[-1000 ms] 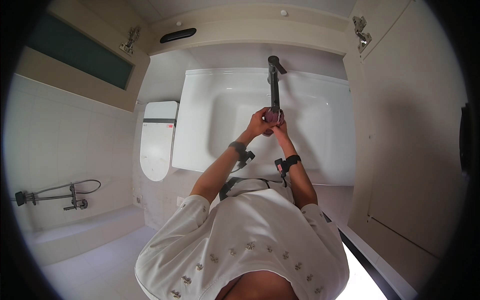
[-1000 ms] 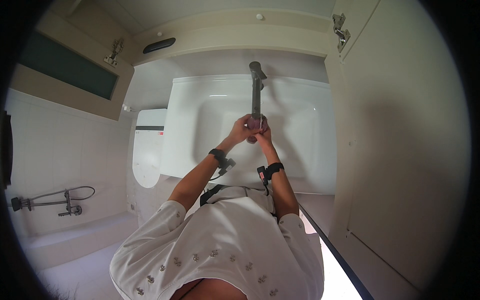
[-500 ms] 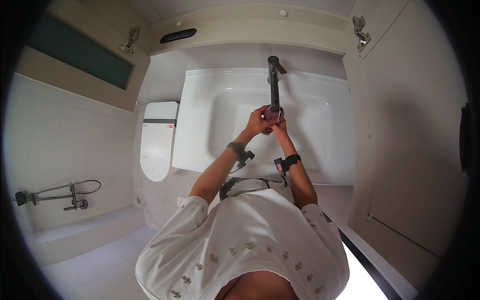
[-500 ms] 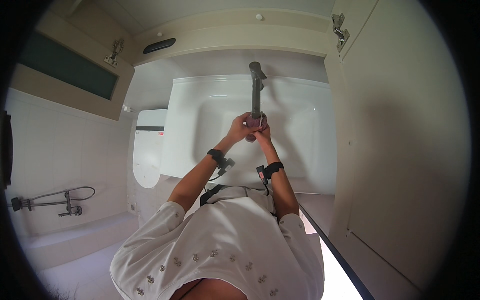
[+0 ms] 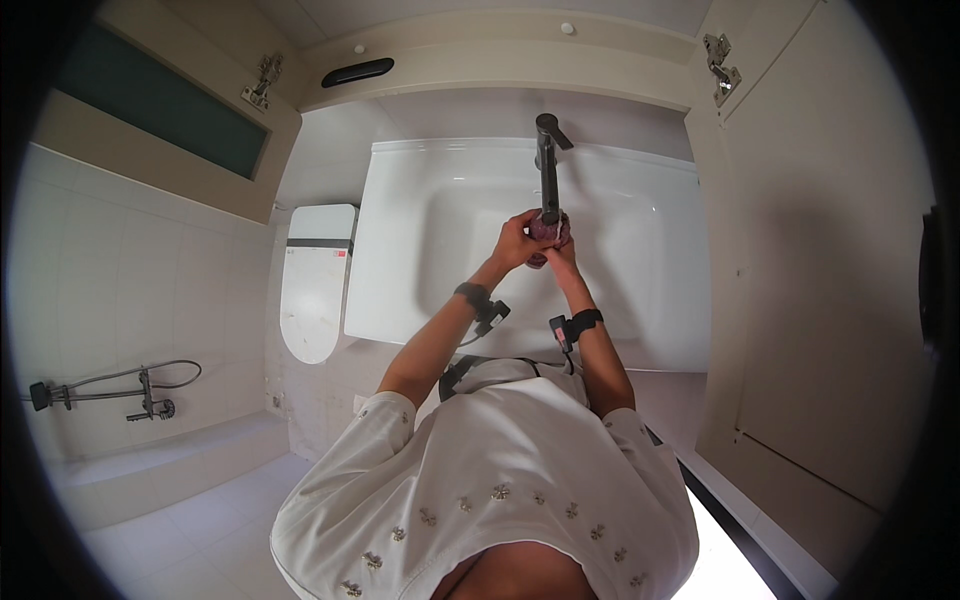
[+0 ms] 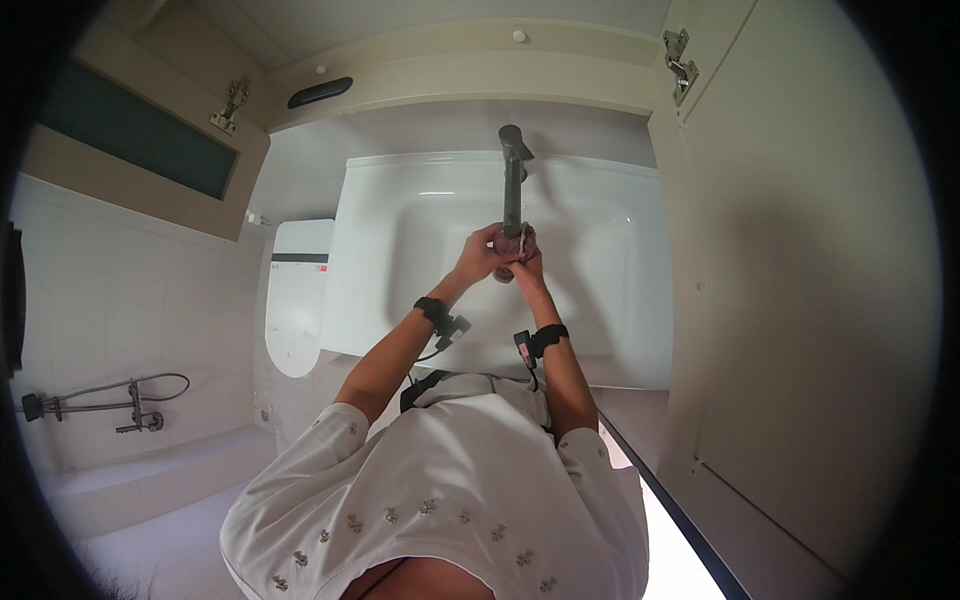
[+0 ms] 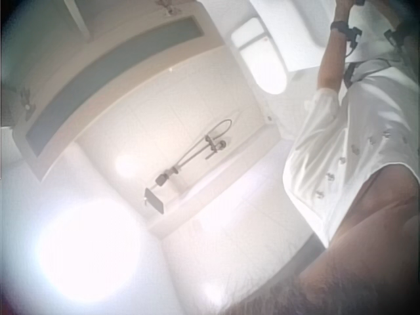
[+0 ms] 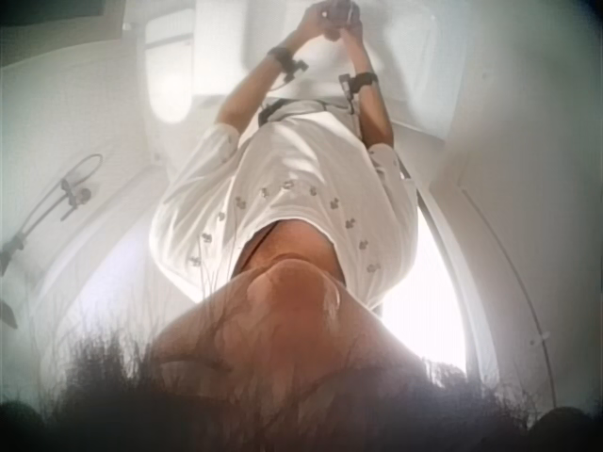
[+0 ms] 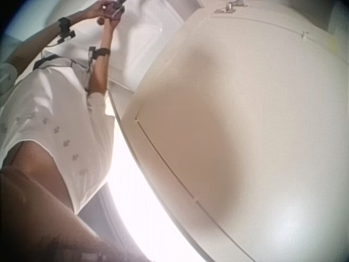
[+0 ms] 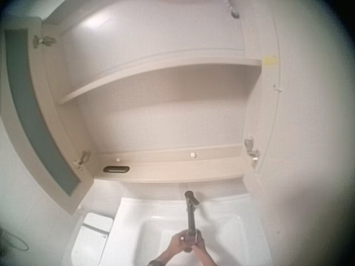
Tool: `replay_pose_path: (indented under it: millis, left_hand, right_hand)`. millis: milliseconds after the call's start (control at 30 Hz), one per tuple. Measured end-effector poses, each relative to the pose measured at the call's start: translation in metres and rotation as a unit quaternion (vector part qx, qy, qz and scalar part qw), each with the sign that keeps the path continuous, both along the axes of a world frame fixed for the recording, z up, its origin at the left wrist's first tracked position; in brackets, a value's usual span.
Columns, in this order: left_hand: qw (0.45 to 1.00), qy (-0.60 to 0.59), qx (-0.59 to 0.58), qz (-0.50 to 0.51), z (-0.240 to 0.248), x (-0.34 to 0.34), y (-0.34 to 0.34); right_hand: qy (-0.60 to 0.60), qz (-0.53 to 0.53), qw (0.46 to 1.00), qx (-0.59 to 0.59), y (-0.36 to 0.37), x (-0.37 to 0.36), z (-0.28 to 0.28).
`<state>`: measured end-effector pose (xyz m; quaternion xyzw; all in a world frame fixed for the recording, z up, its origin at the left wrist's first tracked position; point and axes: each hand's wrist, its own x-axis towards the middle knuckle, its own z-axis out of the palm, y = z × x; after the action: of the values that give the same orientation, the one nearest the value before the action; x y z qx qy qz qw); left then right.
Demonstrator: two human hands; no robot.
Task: The person wipes the exterior and interior surfaces of a bathroom sink and a faucet with a cloth.
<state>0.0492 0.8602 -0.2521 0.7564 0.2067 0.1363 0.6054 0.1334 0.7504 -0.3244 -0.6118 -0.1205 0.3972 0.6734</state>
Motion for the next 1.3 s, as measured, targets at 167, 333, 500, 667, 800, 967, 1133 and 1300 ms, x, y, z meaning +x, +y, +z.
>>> replay_pose_path:
  millis: [167,333,500,667,800,967,1133,1300]
  left_hand:
    - [1.0,0.006,0.006,-0.012,0.006,0.001,0.001]
    - [1.0,0.012,-0.006,-0.011,0.006,0.001,0.002]
    - [1.0,-0.009,0.0,-0.016,0.006,0.001,0.002]
    - [1.0,-0.021,0.011,0.0,0.006,0.002,0.002]
    - [1.0,-0.027,0.002,-0.003,0.007,0.003,0.002]
    - [1.0,-0.018,0.014,-0.019,0.0,0.002,0.006]
    - [0.999,-0.027,-0.002,-0.022,-0.003,0.004,0.006]
    - [0.998,-0.02,-0.047,-0.022,-0.009,0.001,0.007]
  right_hand:
    - [-0.022,-0.019,0.999,0.015,0.001,0.002,-0.003]
    - [-0.01,-0.015,1.0,0.006,0.0,0.0,0.007]
    - [-0.001,-0.011,1.0,0.003,0.0,0.0,0.008]
    - [0.006,0.01,1.0,0.007,-0.001,0.003,0.003]
    - [-0.007,-0.001,1.0,0.011,-0.001,0.004,-0.003]
    - [-0.02,-0.03,0.999,0.021,0.003,0.001,0.003]
    - [-0.034,-0.042,0.998,0.033,0.006,0.004,-0.003]
    - [-0.019,0.001,1.0,0.004,0.0,0.01,-0.014]
